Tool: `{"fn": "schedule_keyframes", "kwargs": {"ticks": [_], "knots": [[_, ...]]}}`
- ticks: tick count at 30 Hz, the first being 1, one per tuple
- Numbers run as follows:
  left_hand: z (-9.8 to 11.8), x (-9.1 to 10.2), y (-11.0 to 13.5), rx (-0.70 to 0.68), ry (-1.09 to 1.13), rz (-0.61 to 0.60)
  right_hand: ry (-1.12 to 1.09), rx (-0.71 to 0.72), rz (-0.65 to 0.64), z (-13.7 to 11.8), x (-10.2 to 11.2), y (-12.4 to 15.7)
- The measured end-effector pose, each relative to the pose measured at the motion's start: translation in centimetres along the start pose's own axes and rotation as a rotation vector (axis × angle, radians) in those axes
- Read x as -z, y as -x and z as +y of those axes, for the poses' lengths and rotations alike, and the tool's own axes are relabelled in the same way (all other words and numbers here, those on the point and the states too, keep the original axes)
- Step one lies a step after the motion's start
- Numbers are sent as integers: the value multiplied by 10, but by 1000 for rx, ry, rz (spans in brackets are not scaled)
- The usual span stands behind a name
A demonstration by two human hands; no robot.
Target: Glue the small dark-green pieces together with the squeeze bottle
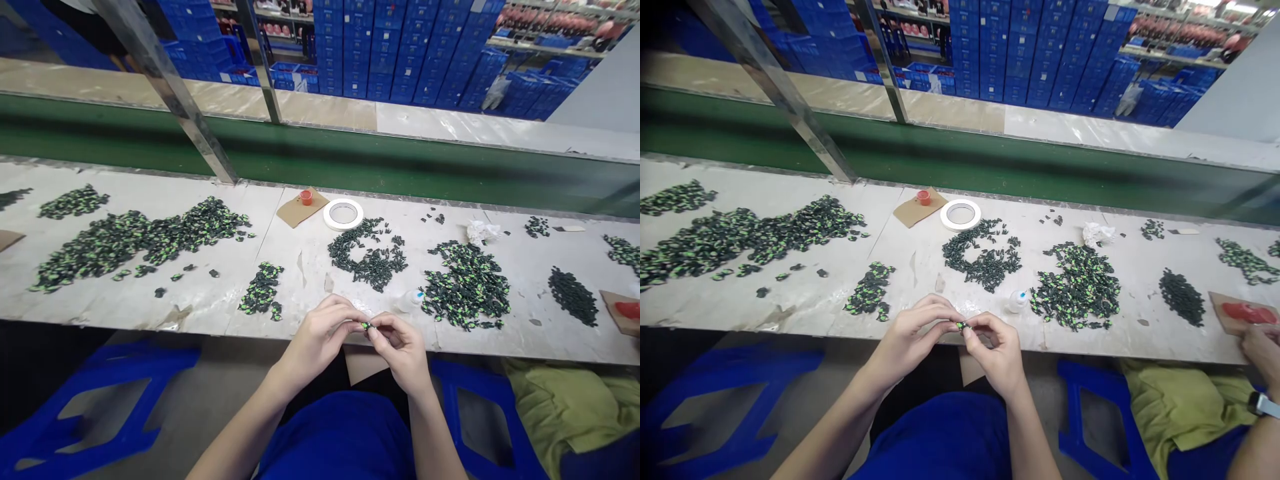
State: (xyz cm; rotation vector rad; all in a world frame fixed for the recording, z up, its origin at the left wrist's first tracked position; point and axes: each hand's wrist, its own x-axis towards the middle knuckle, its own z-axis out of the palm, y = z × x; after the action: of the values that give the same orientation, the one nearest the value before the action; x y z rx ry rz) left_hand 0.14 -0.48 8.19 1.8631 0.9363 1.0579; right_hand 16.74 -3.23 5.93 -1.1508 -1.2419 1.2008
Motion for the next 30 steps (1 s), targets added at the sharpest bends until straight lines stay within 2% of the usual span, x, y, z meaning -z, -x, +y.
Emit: {"fn": "schedule_keyframes", "kwargs": {"ticks": [3, 8, 11, 15, 19, 21, 23, 24, 25, 27, 28, 30], "knots": [[0, 0, 0, -15, 2, 6, -60, -16, 5, 1, -2, -1], [-2, 1, 2, -148, -66, 18, -83, -1, 2, 6, -5, -1], [-6, 0, 4, -172, -88, 15, -76, -10, -1, 9, -6, -2], [-9, -8, 7, -126, -70, -15, 1, -23, -7, 8, -2, 2], [-9, -8, 11, 23, -17, -115, 277, 22, 0, -1, 19, 17], [-15, 4, 11, 117, -61, -95, 392, 122, 124, -4, 39, 22], [-28, 24, 11, 192, -190, 30, 465, 189, 464, -4, 64, 22], [-37, 36, 10, 234, -287, 130, 517, 176, 635, -2, 76, 19], [-46, 49, 9, 264, -398, 217, 578, 151, 753, -1, 87, 15], [-66, 72, 6, 283, -613, 340, 716, 123, 773, 5, 102, 6], [-75, 82, 4, 289, -688, 366, 781, 137, 739, 8, 106, 1], [-88, 94, -3, 290, -783, 336, 900, 196, 619, 16, 106, -6]]}}
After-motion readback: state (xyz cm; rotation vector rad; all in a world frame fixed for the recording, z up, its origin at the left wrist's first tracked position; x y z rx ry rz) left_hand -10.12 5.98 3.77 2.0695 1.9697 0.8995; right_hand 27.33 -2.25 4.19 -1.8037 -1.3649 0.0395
